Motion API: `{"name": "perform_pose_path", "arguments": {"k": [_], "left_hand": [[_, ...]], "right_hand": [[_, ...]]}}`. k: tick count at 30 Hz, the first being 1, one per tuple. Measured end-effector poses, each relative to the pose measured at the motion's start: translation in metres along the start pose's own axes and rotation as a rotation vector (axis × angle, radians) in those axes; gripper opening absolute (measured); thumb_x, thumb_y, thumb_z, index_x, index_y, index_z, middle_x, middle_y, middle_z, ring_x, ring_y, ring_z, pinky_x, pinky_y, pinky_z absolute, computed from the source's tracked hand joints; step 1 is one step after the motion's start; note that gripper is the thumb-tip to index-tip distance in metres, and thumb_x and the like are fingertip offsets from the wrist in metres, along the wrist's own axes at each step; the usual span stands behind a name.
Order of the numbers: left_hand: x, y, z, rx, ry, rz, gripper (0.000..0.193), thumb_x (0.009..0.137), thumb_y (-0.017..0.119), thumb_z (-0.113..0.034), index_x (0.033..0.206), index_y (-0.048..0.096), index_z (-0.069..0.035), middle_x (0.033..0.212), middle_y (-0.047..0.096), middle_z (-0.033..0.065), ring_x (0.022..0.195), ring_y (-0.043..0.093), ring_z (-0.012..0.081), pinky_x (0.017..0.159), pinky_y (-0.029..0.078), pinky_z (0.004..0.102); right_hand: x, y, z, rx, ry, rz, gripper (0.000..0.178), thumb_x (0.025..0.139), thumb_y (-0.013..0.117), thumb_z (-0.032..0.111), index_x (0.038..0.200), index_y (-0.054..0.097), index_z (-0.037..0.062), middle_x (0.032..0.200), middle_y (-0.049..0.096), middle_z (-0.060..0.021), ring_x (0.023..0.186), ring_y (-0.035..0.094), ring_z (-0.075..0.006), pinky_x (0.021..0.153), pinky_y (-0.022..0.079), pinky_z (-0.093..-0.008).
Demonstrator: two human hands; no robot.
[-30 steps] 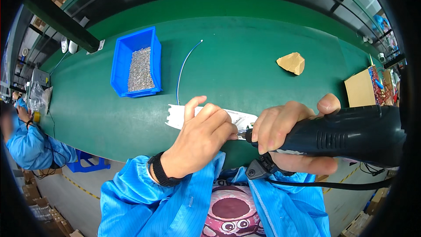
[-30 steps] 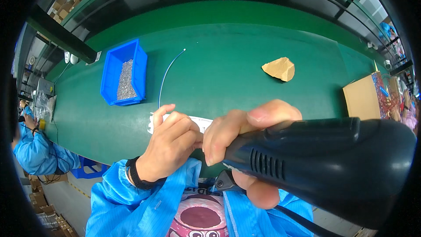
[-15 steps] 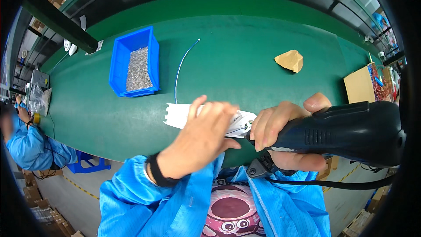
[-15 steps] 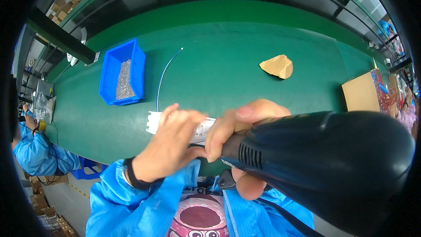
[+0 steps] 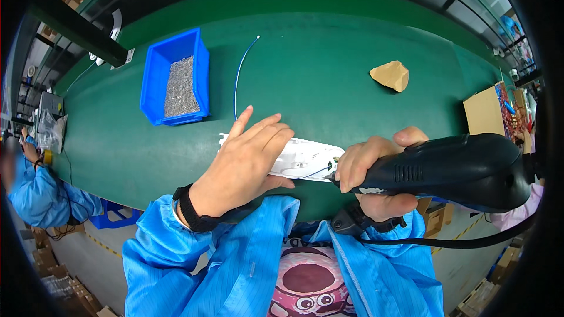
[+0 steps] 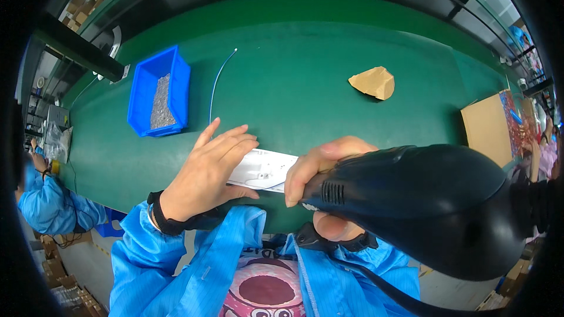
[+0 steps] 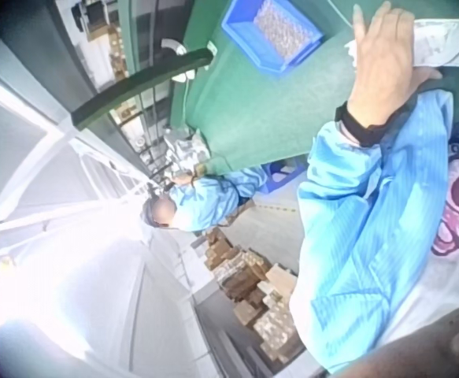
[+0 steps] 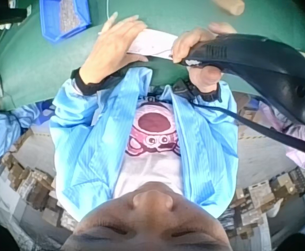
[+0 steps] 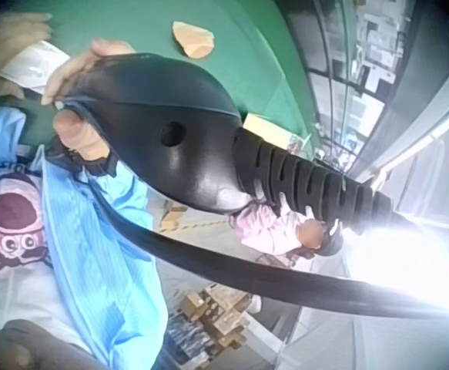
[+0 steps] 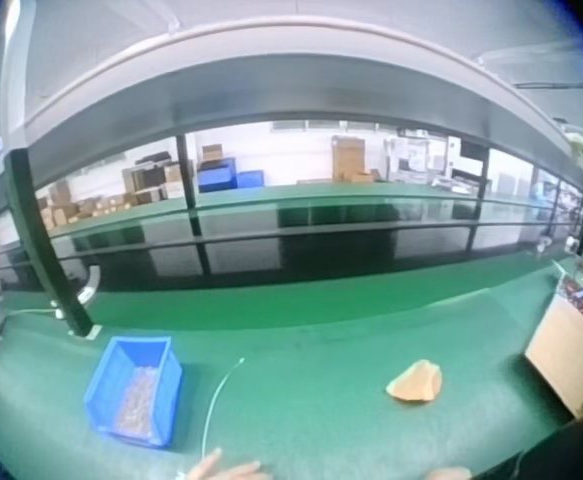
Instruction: Assemble white plastic housings using an electric screwdriver and screws at a manufacturing workbench.
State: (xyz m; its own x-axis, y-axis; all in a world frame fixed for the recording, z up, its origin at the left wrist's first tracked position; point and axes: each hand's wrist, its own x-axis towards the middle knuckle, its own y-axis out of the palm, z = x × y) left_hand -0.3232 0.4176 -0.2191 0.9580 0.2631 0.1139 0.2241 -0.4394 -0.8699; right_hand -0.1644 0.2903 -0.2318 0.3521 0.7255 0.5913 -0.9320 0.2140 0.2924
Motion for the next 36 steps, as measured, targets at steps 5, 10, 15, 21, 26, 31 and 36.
{"name": "perform_pose_path", "arguments": {"k": [5,10,15,21,26,31,36], "left_hand": [[0.000,0.001,0.005,-0.011,0.013,-0.003,0.066,0.056,0.077,-0.029,0.110,0.050,-0.003,0.115,0.053,0.0131,0.118,0.044,0.0291,0.102,0.026,0.0484],[0.004,-0.002,0.007,-0.028,0.023,0.030,0.066,0.056,0.077,-0.030,0.110,0.050,-0.003,0.116,0.052,0.0139,0.118,0.043,0.0306,0.101,0.030,0.0463],[0.000,-0.004,0.009,0.016,0.018,0.016,0.067,0.058,0.075,-0.033,0.111,0.049,-0.001,0.118,0.051,0.0159,0.118,0.043,0.0320,0.101,0.031,0.0452],[0.004,0.003,0.007,0.039,0.034,0.054,0.069,0.064,0.072,-0.038,0.114,0.046,0.002,0.123,0.047,0.0174,0.123,0.037,0.0311,0.102,0.026,0.0492],[0.047,-0.040,0.020,0.121,0.113,-0.015,0.072,0.060,0.075,-0.030,0.115,0.041,0.001,0.117,0.045,0.0164,0.120,0.037,0.0323,0.099,0.022,0.0595],[0.165,-0.061,0.081,0.395,0.018,-0.154,0.070,0.068,0.067,-0.044,0.110,0.043,0.006,0.119,0.040,0.0232,0.119,0.034,0.0365,0.097,0.019,0.0628],[0.246,-0.058,0.146,0.345,-0.296,0.054,0.072,0.072,0.062,-0.051,0.115,0.043,0.004,0.121,0.041,0.0194,0.119,0.035,0.0320,0.099,0.012,0.0643]], "right_hand": [[-0.006,0.005,-0.003,0.043,0.013,-0.016,0.069,0.080,0.051,0.055,0.117,0.020,0.0053,0.065,0.053,-0.0114,0.047,0.054,-0.0183,0.045,0.046,-0.0278],[-0.008,-0.009,-0.003,0.289,0.002,0.196,0.067,0.071,0.075,0.017,0.122,0.032,0.0079,0.089,0.055,-0.0173,0.082,0.054,-0.0242,0.070,0.043,-0.0339],[-0.009,0.005,-0.007,0.009,0.016,0.016,0.069,0.078,0.057,0.051,0.117,0.022,0.0056,0.069,0.053,-0.0115,0.052,0.055,-0.0183,0.046,0.045,-0.0270],[0.000,0.002,0.013,0.175,-0.057,-0.163,0.073,0.079,0.063,0.041,0.121,0.018,0.0013,0.075,0.057,-0.0162,0.058,0.058,-0.0236,0.054,0.048,-0.0332],[0.035,-0.002,0.059,0.087,-0.149,-0.216,0.069,0.081,0.054,0.051,0.117,0.019,0.0043,0.065,0.053,-0.0097,0.044,0.053,-0.0187,0.042,0.047,-0.0301],[0.042,-0.012,0.058,-0.055,-0.179,-0.223,0.061,0.086,0.042,0.053,0.119,0.023,0.0060,0.055,0.040,-0.0030,0.034,0.040,-0.0106,0.031,0.037,-0.0225],[0.050,-0.016,0.043,-0.183,-0.082,-0.244,0.064,0.082,0.047,0.057,0.114,0.024,0.0064,0.053,0.042,-0.0030,0.035,0.043,-0.0117,0.033,0.039,-0.0227]]}}
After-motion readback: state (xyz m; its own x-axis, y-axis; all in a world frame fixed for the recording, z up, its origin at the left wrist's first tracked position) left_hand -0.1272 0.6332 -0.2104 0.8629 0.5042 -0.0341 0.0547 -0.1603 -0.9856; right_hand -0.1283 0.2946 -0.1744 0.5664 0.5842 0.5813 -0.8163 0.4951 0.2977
